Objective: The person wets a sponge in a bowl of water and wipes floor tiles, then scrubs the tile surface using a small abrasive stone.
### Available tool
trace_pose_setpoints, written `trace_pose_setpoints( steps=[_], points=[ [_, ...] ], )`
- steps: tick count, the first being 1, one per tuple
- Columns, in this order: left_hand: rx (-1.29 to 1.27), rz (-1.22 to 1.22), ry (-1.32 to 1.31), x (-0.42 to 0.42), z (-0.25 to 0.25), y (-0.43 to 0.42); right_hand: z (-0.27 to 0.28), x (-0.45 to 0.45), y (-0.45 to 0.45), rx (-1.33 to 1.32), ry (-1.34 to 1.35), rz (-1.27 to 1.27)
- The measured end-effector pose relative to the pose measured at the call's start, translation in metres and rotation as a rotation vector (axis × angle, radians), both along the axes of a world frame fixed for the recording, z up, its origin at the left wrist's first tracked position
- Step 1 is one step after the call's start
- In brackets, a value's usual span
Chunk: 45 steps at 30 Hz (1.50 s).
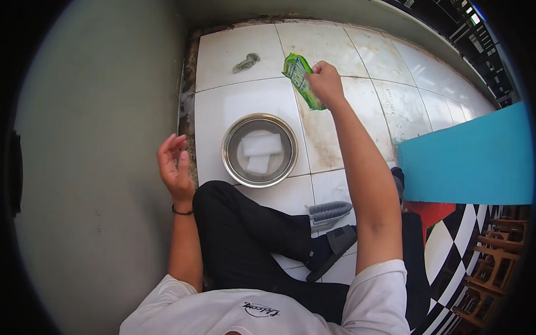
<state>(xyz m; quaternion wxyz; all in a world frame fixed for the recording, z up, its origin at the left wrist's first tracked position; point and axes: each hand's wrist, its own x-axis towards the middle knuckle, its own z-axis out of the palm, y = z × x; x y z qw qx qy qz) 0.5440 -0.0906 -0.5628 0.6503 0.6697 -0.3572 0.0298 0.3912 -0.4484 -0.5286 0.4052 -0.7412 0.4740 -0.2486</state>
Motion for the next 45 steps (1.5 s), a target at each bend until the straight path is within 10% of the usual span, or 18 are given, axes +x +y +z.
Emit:
trace_pose_setpoints(
  steps=[6,10,20,32,41,45],
  points=[
    [-0.411,-0.092,0.114,0.037,0.006,-0.176,-0.070,0.130,0.001,0.587,-0.782,-0.297],
    [-0.377,0.132,0.134,0.063,-0.036,-0.177,-0.051,0.128,0.052,0.941,0.150,0.346],
    [-0.233,0.110,0.339,0.081,-0.078,-0.194,-0.181,0.245,-0.083,-0.727,0.330,0.510],
    [-0.223,0.091,0.360,0.091,-0.086,-0.186,-0.197,0.271,-0.092,-0.866,0.604,0.647],
    [-0.331,0.052,0.503,0.089,-0.075,-0.185,-0.114,0.159,-0.114,0.581,-0.295,0.459],
    [-0.312,-0.028,0.502,0.075,-0.073,-0.193,-0.045,0.070,-0.104,0.677,-0.418,0.539]
  ],
)
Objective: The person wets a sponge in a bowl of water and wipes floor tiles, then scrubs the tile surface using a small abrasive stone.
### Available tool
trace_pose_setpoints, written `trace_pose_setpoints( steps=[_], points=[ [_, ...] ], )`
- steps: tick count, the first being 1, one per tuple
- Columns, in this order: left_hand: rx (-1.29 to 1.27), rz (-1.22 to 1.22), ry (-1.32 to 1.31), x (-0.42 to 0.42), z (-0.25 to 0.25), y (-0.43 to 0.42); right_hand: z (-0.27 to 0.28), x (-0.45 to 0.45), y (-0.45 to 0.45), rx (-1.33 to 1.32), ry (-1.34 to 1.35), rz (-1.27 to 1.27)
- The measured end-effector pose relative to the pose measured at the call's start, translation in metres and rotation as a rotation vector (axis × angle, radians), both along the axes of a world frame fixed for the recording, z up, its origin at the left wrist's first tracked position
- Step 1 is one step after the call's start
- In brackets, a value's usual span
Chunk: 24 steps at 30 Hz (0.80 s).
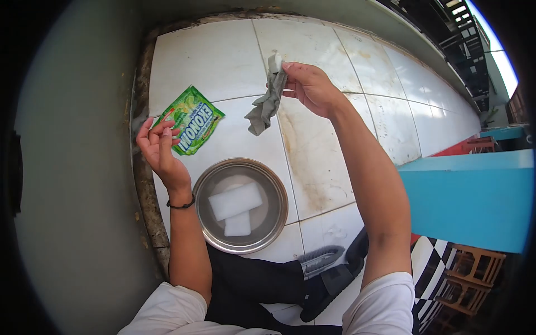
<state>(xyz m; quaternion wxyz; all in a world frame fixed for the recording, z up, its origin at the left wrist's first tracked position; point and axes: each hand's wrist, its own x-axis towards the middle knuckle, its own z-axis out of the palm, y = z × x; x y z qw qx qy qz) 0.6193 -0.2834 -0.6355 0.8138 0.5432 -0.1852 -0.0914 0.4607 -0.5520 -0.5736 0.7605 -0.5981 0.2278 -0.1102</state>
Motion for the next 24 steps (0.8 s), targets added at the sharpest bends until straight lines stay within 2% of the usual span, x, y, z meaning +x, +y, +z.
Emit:
trace_pose_setpoints(
  steps=[4,8,9,10,13,18,20,23,24],
  points=[
    [0.035,-0.088,-0.030,-0.019,-0.003,-0.009,0.070,-0.090,0.023,-0.033,0.065,-0.067],
    [0.062,-0.173,-0.122,-0.040,-0.004,-0.020,0.110,-0.171,0.053,-0.077,0.225,-0.288],
    [0.080,-0.202,-0.143,-0.044,-0.005,-0.021,0.113,-0.186,0.062,-0.186,0.287,-0.313],
    [0.087,-0.219,-0.166,-0.052,-0.005,-0.024,0.114,-0.201,0.070,-0.186,0.299,-0.334],
    [0.103,-0.274,-0.229,-0.074,0.004,-0.025,0.102,-0.238,0.090,-0.145,0.248,-0.393],
    [0.165,-0.498,-0.204,-0.147,0.032,-0.030,0.039,-0.278,0.088,-0.132,0.377,-0.362],
    [0.189,-0.634,-0.273,-0.183,0.023,-0.034,0.014,-0.283,0.085,-0.159,0.471,-0.351],
    [0.250,-0.938,-0.374,-0.248,0.012,-0.016,-0.025,-0.288,0.084,-0.590,0.600,-0.304],
    [0.317,-1.059,-0.425,-0.265,0.013,-0.005,-0.028,-0.290,0.085,-0.646,0.650,-0.276]
  ],
)
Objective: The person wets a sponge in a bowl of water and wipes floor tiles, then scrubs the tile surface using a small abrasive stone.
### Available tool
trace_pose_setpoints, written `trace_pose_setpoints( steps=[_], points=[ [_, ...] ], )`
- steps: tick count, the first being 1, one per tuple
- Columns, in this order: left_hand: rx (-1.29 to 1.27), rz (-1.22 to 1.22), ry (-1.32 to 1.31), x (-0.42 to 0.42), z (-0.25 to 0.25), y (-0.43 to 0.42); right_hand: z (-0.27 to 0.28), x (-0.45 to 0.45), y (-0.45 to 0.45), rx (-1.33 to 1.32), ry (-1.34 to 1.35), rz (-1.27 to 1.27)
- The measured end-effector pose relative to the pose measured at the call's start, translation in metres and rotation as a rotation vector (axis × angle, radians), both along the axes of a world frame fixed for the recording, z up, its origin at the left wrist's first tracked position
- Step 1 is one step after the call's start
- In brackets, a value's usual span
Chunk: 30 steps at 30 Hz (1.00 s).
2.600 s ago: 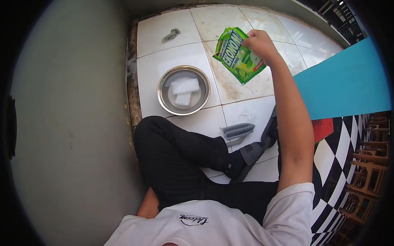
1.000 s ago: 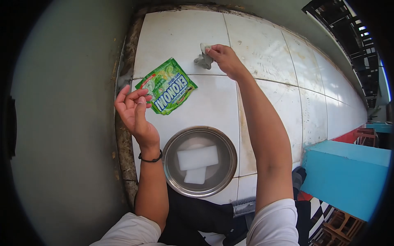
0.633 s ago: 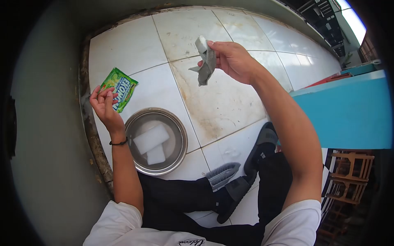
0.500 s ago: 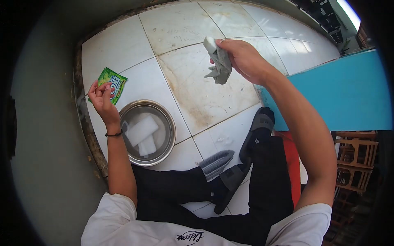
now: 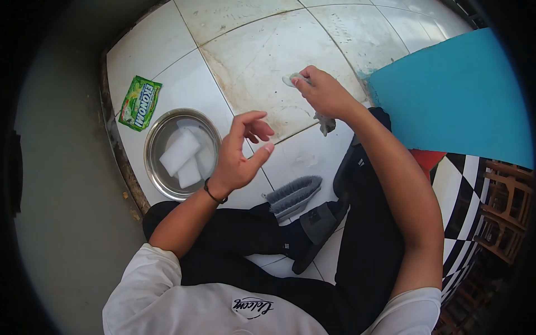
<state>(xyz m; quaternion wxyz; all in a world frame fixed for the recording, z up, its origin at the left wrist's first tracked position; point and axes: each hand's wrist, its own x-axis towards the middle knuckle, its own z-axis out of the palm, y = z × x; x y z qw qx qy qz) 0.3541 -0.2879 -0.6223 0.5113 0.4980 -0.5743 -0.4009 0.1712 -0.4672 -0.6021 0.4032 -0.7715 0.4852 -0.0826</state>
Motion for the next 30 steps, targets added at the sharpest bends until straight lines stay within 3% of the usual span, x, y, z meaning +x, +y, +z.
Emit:
trace_pose_setpoints(
  steps=[2,4,9,11,14,20,23,26,30],
  points=[
    [-0.184,-0.151,-0.181,-0.021,-0.010,0.015,-0.004,0.001,0.007,-0.063,0.131,0.063],
    [-0.184,-0.238,-0.441,-0.014,0.015,0.021,-0.013,-0.002,0.011,-0.105,0.197,0.100],
    [0.301,0.013,-0.875,0.090,0.042,0.016,-0.031,-0.010,0.011,-0.039,0.222,0.085],
    [0.558,-0.075,-0.980,0.130,0.003,0.022,-0.027,-0.007,0.008,-0.035,0.242,0.098],
    [0.648,-0.268,-0.793,0.144,-0.048,0.019,-0.018,-0.006,0.003,-0.059,0.241,0.082],
    [0.695,-0.258,-0.979,0.134,-0.068,0.005,0.007,-0.017,-0.002,-0.058,0.119,-0.031],
    [0.803,-0.015,-0.827,0.136,-0.079,-0.003,0.012,-0.033,-0.005,-0.065,0.058,-0.063],
    [1.070,0.006,0.070,0.154,-0.067,-0.009,0.007,-0.052,-0.014,-0.047,-0.018,-0.114],
    [0.963,0.045,0.450,0.138,-0.008,-0.020,0.006,-0.070,-0.016,-0.065,-0.097,-0.181]
  ],
)
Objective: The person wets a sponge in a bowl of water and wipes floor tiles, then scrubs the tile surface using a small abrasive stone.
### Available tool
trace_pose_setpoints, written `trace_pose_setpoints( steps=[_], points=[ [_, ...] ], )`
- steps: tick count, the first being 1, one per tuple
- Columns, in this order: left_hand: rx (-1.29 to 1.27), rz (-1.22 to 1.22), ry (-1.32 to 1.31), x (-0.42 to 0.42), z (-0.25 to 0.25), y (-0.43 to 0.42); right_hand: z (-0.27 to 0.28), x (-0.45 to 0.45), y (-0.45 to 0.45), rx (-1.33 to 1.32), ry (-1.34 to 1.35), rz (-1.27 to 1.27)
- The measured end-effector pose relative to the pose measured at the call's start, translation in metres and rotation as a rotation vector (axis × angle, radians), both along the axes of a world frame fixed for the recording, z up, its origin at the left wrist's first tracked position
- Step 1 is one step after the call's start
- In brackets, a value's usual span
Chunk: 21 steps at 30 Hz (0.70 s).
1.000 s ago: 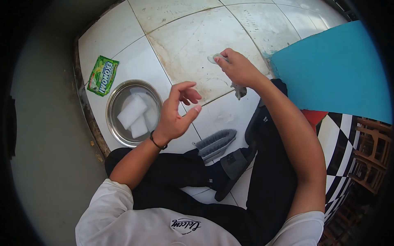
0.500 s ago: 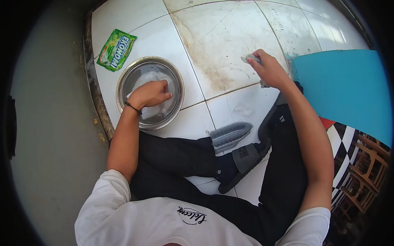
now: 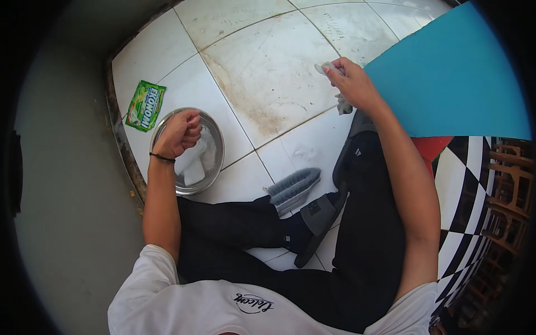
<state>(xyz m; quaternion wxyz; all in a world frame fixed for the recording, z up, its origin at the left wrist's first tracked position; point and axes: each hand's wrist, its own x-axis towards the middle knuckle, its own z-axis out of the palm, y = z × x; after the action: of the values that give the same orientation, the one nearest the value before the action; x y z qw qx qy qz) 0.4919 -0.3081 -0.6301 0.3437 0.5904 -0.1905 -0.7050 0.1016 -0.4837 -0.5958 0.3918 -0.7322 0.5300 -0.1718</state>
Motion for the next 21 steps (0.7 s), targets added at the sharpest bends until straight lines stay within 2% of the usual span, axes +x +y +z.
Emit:
trace_pose_setpoints(
  steps=[1,3,5,8,10,11,12,13,15,16,18,20,21],
  points=[
    [-0.023,0.014,-0.022,-0.010,0.015,-0.010,0.000,-0.001,0.001,-0.009,-0.005,-0.013],
    [-0.172,-0.147,-0.157,-0.026,0.029,-0.035,0.001,-0.002,0.002,-0.007,0.002,0.001],
    [-0.220,-0.250,-0.128,-0.062,0.059,-0.061,0.006,-0.001,0.005,-0.003,0.001,0.014],
    [-0.240,-0.302,-0.269,-0.092,0.051,-0.095,0.016,0.002,0.010,0.001,-0.016,0.013],
    [-0.376,-0.430,-0.477,-0.113,0.019,-0.104,0.019,0.000,0.013,0.004,-0.021,0.003],
    [-0.497,-0.481,-0.695,-0.125,-0.034,-0.110,0.016,-0.003,0.012,0.002,-0.022,-0.006],
    [-0.522,-0.555,-0.860,-0.151,-0.043,-0.092,0.012,-0.006,0.011,-0.002,-0.022,-0.011],
    [-0.756,-0.725,-1.147,-0.168,-0.078,-0.082,0.009,-0.007,0.008,-0.008,-0.020,-0.013],
    [-1.094,-0.957,-1.169,-0.185,-0.123,-0.057,0.011,-0.009,0.012,-0.001,-0.024,-0.017],
    [-1.157,-0.997,-1.238,-0.191,-0.130,-0.050,0.012,-0.010,0.015,0.004,-0.025,-0.019],
    [-1.115,-1.070,-1.191,-0.186,-0.123,-0.063,0.009,-0.015,0.016,-0.006,-0.003,-0.020],
    [-0.752,-0.673,-1.572,-0.160,-0.121,-0.092,0.006,-0.015,0.025,0.006,0.013,-0.025],
    [-0.707,-0.509,-1.608,-0.153,-0.118,-0.108,0.010,-0.015,0.026,0.000,0.018,-0.032]
  ],
)
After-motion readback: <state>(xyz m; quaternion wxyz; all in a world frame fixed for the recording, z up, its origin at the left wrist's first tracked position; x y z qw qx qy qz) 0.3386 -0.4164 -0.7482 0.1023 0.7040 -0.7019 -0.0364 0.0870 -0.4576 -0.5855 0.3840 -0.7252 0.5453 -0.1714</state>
